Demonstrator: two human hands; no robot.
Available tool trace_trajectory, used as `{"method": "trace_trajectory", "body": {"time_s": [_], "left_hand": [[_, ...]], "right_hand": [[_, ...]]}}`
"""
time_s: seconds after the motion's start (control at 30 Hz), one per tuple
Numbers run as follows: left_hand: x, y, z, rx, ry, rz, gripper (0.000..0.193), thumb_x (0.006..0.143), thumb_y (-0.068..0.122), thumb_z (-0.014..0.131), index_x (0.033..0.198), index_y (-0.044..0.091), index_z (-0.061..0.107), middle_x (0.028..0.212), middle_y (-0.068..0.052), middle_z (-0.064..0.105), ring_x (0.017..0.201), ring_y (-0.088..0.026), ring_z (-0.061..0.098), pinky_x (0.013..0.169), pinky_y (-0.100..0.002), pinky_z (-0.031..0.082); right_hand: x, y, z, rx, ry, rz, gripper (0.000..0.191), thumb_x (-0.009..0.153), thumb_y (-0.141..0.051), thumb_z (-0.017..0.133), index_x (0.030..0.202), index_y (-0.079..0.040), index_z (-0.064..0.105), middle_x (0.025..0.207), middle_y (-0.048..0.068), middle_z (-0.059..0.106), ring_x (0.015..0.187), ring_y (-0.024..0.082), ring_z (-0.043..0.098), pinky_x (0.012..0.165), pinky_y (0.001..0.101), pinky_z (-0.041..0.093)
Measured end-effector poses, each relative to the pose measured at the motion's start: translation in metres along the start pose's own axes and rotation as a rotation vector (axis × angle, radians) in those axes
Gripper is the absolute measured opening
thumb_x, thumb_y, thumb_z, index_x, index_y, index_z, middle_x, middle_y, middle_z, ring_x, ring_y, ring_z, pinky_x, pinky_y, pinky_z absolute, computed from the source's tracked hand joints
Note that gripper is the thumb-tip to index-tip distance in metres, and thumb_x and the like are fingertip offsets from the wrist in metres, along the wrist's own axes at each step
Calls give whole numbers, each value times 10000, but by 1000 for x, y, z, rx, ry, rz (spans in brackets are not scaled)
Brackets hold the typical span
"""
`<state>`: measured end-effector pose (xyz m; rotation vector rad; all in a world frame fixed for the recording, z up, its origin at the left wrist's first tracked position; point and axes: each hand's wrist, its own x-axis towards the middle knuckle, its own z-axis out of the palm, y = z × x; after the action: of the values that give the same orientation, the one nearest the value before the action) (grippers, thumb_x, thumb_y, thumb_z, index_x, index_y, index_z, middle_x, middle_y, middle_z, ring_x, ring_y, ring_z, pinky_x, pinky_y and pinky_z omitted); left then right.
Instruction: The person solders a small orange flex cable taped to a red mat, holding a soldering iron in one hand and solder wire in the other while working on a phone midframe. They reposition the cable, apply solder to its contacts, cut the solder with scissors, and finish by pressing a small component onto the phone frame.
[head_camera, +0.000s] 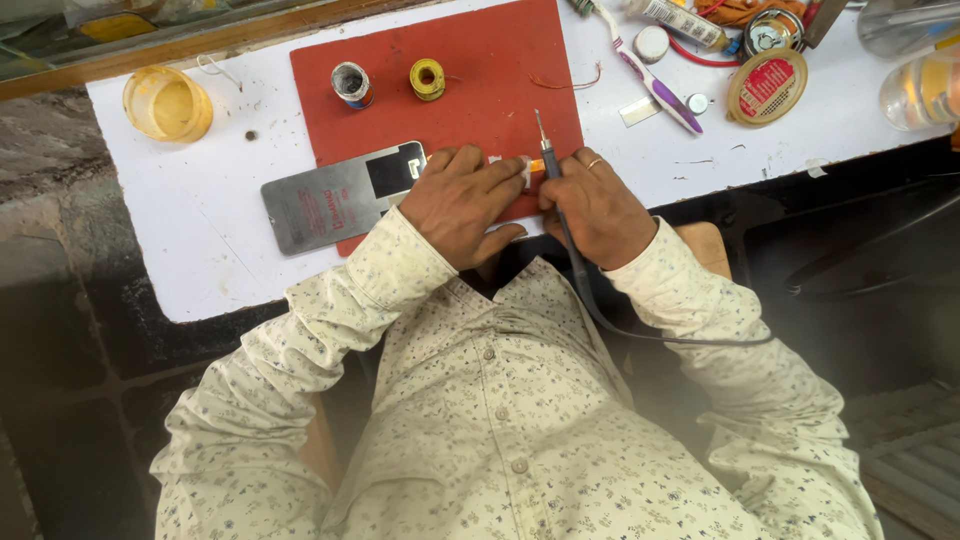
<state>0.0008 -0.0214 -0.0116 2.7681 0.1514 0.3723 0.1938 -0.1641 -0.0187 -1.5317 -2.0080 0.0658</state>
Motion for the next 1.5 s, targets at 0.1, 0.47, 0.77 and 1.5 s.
{"method": "trace_trajectory", "body": {"time_s": [0.1, 0.47, 0.77, 1.5], "left_hand": [[3, 0, 1, 78, 16, 48, 597, 834, 391, 792, 1260, 4, 636, 1336, -94, 619, 1030, -268, 543, 958, -437, 432], [0, 1, 9, -10, 86, 7, 578, 880, 364, 777, 1312, 11, 629, 1352, -88, 589, 1065, -270, 536, 1000, -421, 431], [7, 21, 19, 222, 100, -124, 809, 780, 535, 812, 1297, -56, 615, 1412, -213, 448, 1202, -367, 473, 1023, -520, 390], [-21, 60, 34, 34, 550, -254, 453, 877, 452, 853, 1050, 74, 672, 1450, -189, 481, 1308, -378, 478, 1115, -530, 375]], "right_hand": [[-8, 11, -6, 184, 46, 31, 399, 719, 110, 758, 1010, -34, 526, 920, 143, 565, 847, 331, 540, 761, 408, 461], [1, 37, -19, -196, 377, 316, 344, 818, 165, 667, 1062, 9, 483, 954, 163, 564, 865, 323, 554, 748, 425, 467], [18, 22, -26, -233, 363, 299, 354, 802, 151, 690, 1056, -4, 497, 887, 134, 542, 849, 315, 530, 731, 437, 443], [37, 3, -40, -12, 452, 428, 255, 884, 129, 635, 1055, -2, 499, 979, 111, 558, 810, 212, 595, 699, 349, 509]]}}
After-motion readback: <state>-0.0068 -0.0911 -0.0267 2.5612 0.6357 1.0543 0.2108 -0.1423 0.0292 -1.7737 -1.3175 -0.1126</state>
